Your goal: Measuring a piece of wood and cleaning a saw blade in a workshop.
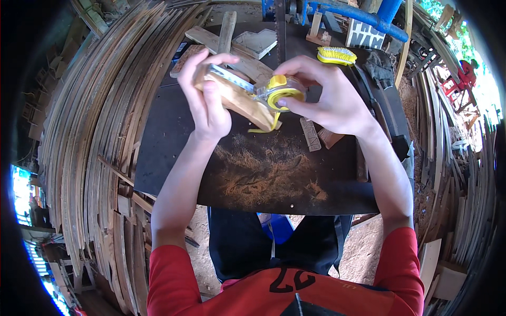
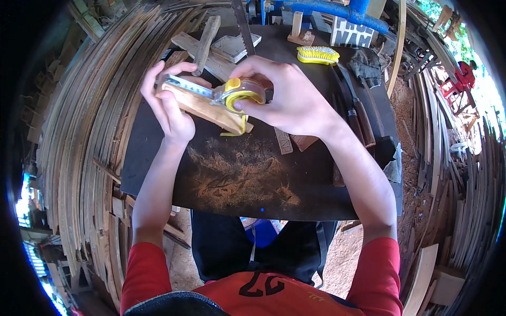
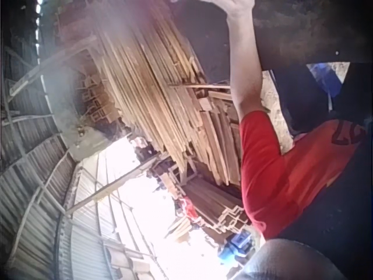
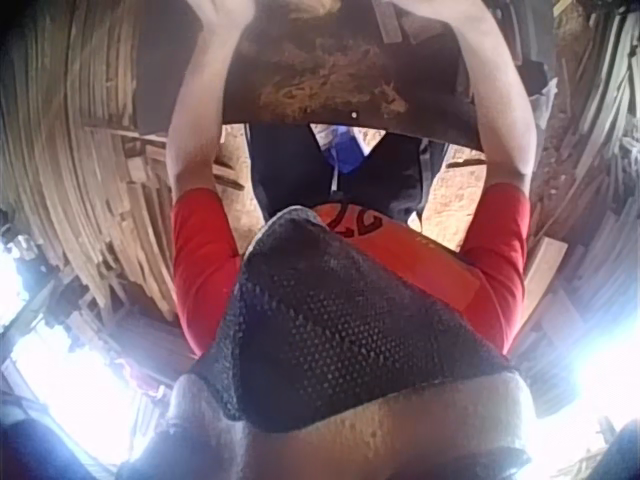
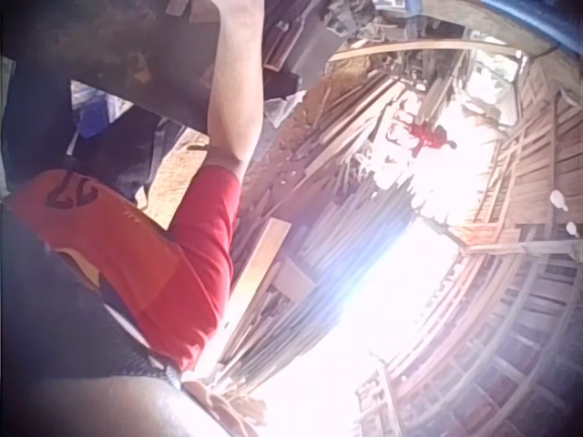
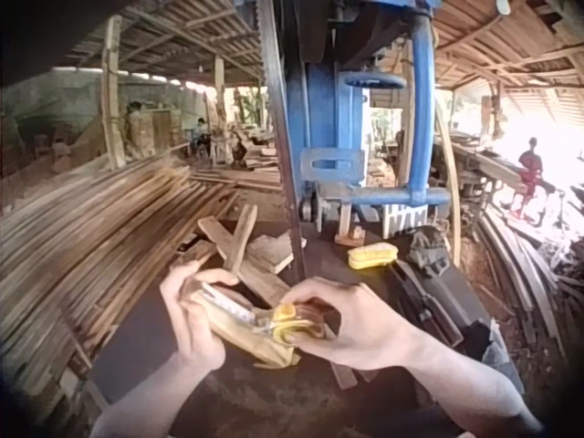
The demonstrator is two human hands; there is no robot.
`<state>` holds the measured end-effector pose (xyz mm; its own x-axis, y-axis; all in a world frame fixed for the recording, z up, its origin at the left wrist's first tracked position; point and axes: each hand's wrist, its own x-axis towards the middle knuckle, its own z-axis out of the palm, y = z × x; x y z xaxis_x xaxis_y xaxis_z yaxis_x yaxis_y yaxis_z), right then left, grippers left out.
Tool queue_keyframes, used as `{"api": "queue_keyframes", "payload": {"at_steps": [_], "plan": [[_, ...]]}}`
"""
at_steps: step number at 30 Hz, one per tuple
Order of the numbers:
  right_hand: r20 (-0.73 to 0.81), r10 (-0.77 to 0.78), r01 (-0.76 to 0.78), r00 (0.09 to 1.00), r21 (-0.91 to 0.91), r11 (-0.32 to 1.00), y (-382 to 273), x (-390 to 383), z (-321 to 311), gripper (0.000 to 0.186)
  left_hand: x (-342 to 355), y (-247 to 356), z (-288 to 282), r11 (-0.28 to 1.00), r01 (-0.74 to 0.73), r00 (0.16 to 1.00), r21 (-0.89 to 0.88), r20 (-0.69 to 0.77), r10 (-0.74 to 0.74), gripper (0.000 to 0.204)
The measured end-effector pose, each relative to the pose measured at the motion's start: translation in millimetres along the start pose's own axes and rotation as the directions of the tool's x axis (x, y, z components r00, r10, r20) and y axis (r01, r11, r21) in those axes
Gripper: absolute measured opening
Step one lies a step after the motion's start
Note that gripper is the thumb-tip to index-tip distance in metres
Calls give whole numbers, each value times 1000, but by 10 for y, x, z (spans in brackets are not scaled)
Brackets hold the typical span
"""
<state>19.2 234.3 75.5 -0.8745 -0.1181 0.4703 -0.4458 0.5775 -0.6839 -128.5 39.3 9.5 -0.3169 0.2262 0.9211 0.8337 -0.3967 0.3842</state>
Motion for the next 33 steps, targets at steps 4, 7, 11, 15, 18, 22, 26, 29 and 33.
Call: {"api": "queue_keyframes", "payload": {"at_steps": [4,7,11,15,18,22,26,29,33], "plan": [[-114,-136,145,984,73,987,-25,-12,-13,40,16,135,116,998,-45,977,-46,204,53,44],[-191,-187,214,964,130,968,-58,-11,-61,43,46,189,150,995,-49,970,-91,233,69,40],[-296,-180,260,938,260,930,-176,-11,-176,44,44,190,104,971,114,965,-210,256,-58,41],[-275,-165,223,947,195,955,-244,-30,-266,49,105,305,106,925,230,958,-301,240,-160,38],[-270,-141,193,952,175,966,-270,-36,-287,50,124,293,68,988,111,963,-109,257,-80,51],[-222,-130,150,966,74,986,-284,-54,-284,48,136,329,55,994,96,966,-57,247,-79,59],[-184,-188,190,965,-9,982,-264,-46,-251,47,83,408,123,942,214,970,-258,172,-173,57],[-180,-208,206,962,-29,978,-264,-52,-270,48,45,373,98,947,224,963,-230,200,-179,55],[-141,-85,82,986,-23,996,-453,-72,-341,49,42,367,79,945,217,966,-243,193,-172,52]]}}
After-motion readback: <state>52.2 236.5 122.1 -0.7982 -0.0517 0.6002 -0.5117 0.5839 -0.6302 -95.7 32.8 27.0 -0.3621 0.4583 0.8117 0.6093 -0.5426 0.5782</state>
